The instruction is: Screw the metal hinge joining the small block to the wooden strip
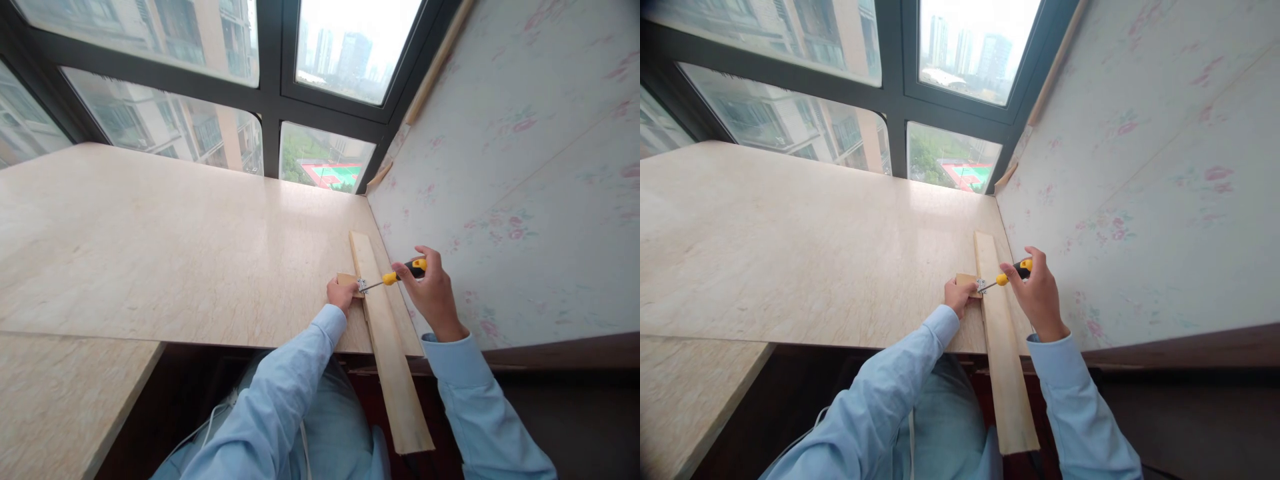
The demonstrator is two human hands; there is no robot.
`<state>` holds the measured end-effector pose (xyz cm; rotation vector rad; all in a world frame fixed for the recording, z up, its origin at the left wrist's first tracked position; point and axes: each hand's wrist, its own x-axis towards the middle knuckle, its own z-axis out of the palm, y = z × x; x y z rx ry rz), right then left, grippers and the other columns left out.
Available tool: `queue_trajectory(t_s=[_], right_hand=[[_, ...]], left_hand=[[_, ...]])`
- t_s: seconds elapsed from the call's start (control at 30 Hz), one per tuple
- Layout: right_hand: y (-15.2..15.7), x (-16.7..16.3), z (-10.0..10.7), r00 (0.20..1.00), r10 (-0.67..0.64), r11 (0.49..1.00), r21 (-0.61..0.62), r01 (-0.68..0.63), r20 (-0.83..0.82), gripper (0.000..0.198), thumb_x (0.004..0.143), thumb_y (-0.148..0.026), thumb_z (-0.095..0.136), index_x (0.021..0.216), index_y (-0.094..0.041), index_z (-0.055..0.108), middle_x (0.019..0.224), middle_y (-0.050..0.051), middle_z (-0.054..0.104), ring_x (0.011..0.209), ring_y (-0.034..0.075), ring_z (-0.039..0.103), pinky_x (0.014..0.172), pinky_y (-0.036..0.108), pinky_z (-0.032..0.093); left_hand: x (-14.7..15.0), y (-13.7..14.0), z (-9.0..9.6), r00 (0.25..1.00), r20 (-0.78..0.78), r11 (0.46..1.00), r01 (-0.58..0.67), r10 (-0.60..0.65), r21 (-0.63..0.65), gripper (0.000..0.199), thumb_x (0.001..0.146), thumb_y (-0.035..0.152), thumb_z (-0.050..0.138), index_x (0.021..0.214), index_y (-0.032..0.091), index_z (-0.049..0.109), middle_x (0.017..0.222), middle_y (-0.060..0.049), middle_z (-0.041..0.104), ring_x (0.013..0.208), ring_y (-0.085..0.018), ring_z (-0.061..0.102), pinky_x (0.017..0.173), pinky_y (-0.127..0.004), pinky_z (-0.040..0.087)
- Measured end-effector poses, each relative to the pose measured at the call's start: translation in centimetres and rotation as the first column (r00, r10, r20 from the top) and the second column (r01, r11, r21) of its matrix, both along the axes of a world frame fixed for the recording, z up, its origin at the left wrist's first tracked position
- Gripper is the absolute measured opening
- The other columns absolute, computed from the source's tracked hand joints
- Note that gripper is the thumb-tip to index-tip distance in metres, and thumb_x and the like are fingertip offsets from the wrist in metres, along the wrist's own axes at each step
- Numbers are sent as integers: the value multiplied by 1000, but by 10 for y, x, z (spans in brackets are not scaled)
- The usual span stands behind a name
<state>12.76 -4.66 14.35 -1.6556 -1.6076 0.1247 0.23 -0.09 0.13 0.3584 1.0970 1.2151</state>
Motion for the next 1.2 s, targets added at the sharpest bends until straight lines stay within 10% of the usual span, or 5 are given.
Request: queue_trajectory(t_s=[0.27,0.5,0.83,1.03,1.2], right_hand=[[-2,6,3,853,362,896,-112,-430,-374,52,87,-44,66,133,-29,47,139,11,57,127,25,59,106,47,49],[3,-1,10,997,17,999,-52,-13,72,60,78,-68,67,112,-19,62,94,12,68,86,30,67,84,51,56],[4,4,8,871,306,891,-205,-404,-385,53,77,-38,71,125,-26,53,131,11,63,113,26,67,98,45,54],[4,-8,18,976,-24,991,-123,52,216,49,73,-69,70,75,-22,58,65,3,61,63,22,59,65,38,51],[9,-8,0,971,109,989,-72,-127,-213,59,78,-65,69,118,-24,55,116,12,68,99,26,69,83,42,57]], left_hand=[[0,2,-2,1000,15,1000,9,-9,-12,32,56,7,74,85,12,62,85,-7,70,71,-20,68,57,-29,58],[0,3,-3,1000,-6,999,5,-5,-31,33,55,6,75,84,13,62,82,-6,70,72,-20,69,59,-29,58],[-1,2,0,999,-9,998,52,-53,-39,30,59,6,72,84,14,59,86,-5,69,76,-23,70,59,-32,59],[0,2,-2,999,-11,998,37,-37,-42,32,59,6,72,86,15,58,88,-6,70,80,-25,71,60,-33,60],[1,3,-4,999,-14,998,48,-49,-49,31,60,6,72,86,15,58,88,-6,69,81,-25,71,60,-33,60]])
